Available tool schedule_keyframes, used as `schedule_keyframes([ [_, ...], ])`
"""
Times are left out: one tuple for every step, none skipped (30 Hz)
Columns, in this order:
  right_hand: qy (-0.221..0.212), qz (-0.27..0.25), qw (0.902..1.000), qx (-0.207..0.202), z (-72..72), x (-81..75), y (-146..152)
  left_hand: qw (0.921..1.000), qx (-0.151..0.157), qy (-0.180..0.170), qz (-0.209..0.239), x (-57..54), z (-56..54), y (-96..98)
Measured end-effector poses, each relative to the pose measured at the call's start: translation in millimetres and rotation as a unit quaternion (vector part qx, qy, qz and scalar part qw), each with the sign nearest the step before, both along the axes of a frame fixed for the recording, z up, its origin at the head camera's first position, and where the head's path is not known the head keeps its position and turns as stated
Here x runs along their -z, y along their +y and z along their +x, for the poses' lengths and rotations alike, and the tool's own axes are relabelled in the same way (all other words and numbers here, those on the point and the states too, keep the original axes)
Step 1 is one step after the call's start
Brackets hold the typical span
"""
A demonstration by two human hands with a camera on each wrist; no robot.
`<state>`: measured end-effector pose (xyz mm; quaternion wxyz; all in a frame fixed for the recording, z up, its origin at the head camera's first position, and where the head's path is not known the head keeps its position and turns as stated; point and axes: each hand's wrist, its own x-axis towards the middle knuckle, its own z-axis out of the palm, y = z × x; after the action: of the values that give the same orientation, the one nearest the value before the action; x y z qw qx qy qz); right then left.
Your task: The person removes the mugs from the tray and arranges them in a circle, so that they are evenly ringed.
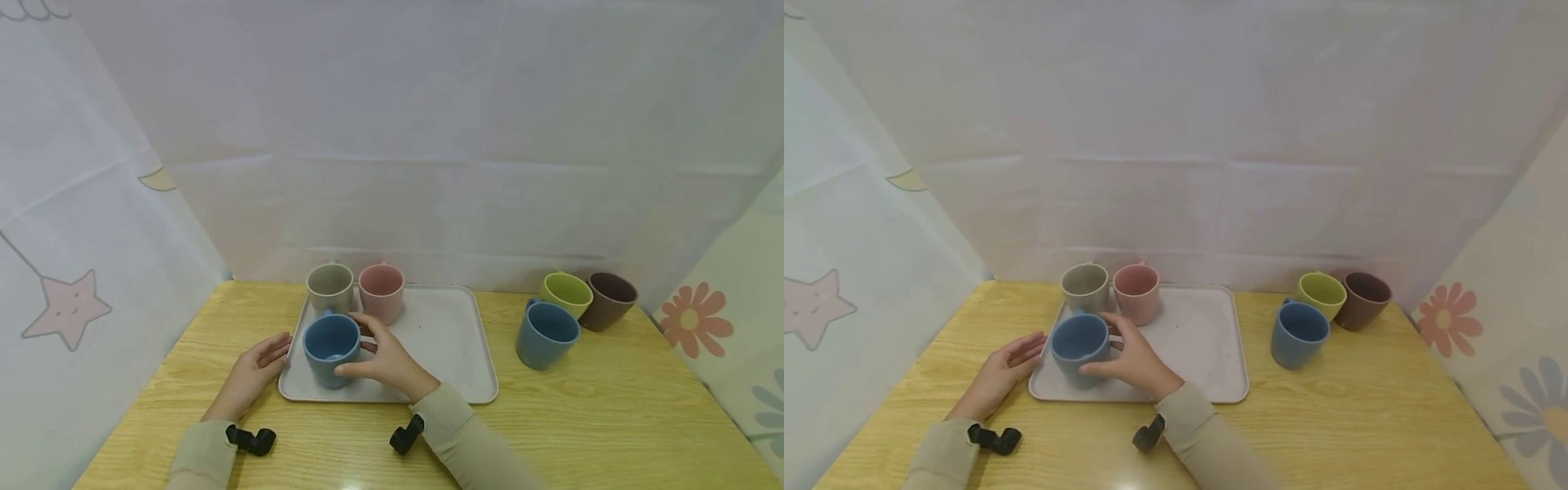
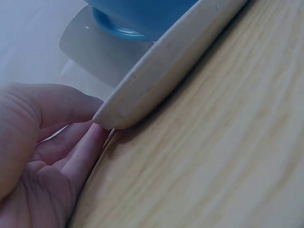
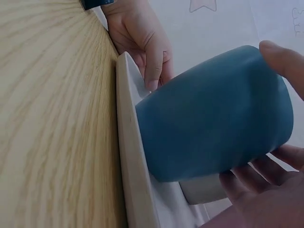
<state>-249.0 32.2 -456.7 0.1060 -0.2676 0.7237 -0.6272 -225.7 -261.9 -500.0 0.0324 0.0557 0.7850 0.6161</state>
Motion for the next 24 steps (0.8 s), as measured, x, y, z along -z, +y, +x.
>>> schedule_keyframes([
  [-0.003, 0.004, 1.0, 0.004, -0.1, -0.2, -2, 1.0, 0.0, 0.0, 0.001, -0.2, 0.2, 0.0],
  [-0.003, 0.009, 0.9999, 0.009, -0.6, -0.1, -5, 1.0, -0.001, 0.001, 0.001, 0.1, 0.2, 0.2],
  [-0.002, 0.014, 0.9998, 0.013, -1.1, 0.3, -7, 1.0, -0.001, 0.0, 0.002, -0.1, 0.4, 0.1],
  [-0.001, 0.018, 0.9997, 0.017, -1.4, 0.4, -9, 1.0, -0.002, -0.001, 0.004, -0.2, 0.5, 0.2],
  [-0.003, 0.02, 0.9996, 0.021, -1.6, 0.4, -11, 1.0, -0.001, -0.001, 0.004, -0.1, 0.5, 0.0],
  [-0.002, 0.022, 0.9995, 0.022, -2.3, 1.1, -12, 1.0, -0.001, -0.002, 0.005, -0.2, 0.5, 0.1],
  [-0.002, 0.022, 0.9995, 0.024, -2.6, 1.1, -13, 1.0, -0.001, -0.001, 0.003, 0.2, 0.2, 0.0],
  [-0.002, 0.023, 0.9994, 0.026, -3.0, 1.5, -14, 1.0, -0.001, -0.001, 0.001, 0.3, 0.0, 0.0],
  [-0.001, 0.023, 0.9993, 0.028, -3.3, 1.6, -15, 1.0, 0.0, -0.002, 0.001, -0.2, -0.1, -0.1],
  [0.0, 0.024, 0.9993, 0.03, -3.5, 1.8, -15, 1.0, 0.001, -0.002, -0.001, -0.2, -0.1, -0.1],
  [-0.001, 0.024, 0.9992, 0.031, -3.6, 1.7, -15, 1.0, 0.002, -0.001, -0.002, -0.3, 0.0, -0.1],
  [0.0, 0.024, 0.9992, 0.033, -3.8, 1.7, -16, 1.0, 0.002, 0.0, -0.003, -0.5, 0.1, 0.1],
  [0.001, 0.023, 0.9991, 0.035, -3.9, 1.6, -16, 1.0, 0.002, 0.0, -0.003, -0.7, 0.1, 0.0],
  [0.002, 0.021, 0.9991, 0.037, -4.1, 1.7, -16, 1.0, 0.002, -0.001, -0.001, -1.4, 0.3, 0.1],
  [0.004, 0.019, 0.9991, 0.039, -4.3, 1.8, -16, 1.0, 0.002, 0.0, -0.001, -1.5, 0.4, 0.0],
  [0.006, 0.015, 0.9991, 0.04, -4.3, 1.8, -17, 1.0, 0.002, 0.0, -0.001, -1.6, 0.5, 0.0],
  [0.008, 0.012, 0.999, 0.041, -4.1, 1.6, -17, 1.0, 0.001, 0.0, 0.001, -1.8, 0.7, -0.1],
  [0.011, 0.009, 0.999, 0.044, -4.0, 1.7, -17, 1.0, 0.0, -0.001, 0.002, -2.0, 0.8, -0.1],
  [0.013, 0.006, 0.9988, 0.046, -3.7, 1.7, -18, 1.0, -0.002, -0.001, 0.002, -2.0, 0.9, -0.2],
  [0.014, 0.003, 0.9987, 0.049, -3.2, 1.8, -18, 1.0, -0.002, 0.0, 0.001, -1.8, 0.9, -0.2],
  [0.015, 0.001, 0.9985, 0.052, -2.7, 1.9, -18, 1.0, -0.001, 0.002, -0.001, -1.2, 0.8, 0.0],
  [0.015, -0.001, 0.9983, 0.056, -2.0, 1.9, -18, 1.0, -0.002, 0.002, -0.001, -1.2, 0.8, 0.0],
  [0.016, -0.002, 0.9981, 0.059, -1.6, 2.4, -17, 1.0, -0.002, 0.003, -0.001, -0.8, 0.8, 0.0],
  [0.019, -0.006, 0.998, 0.061, -0.8, 2.7, -17, 1.0, -0.002, 0.003, -0.001, -0.4, 0.8, 0.0],
])
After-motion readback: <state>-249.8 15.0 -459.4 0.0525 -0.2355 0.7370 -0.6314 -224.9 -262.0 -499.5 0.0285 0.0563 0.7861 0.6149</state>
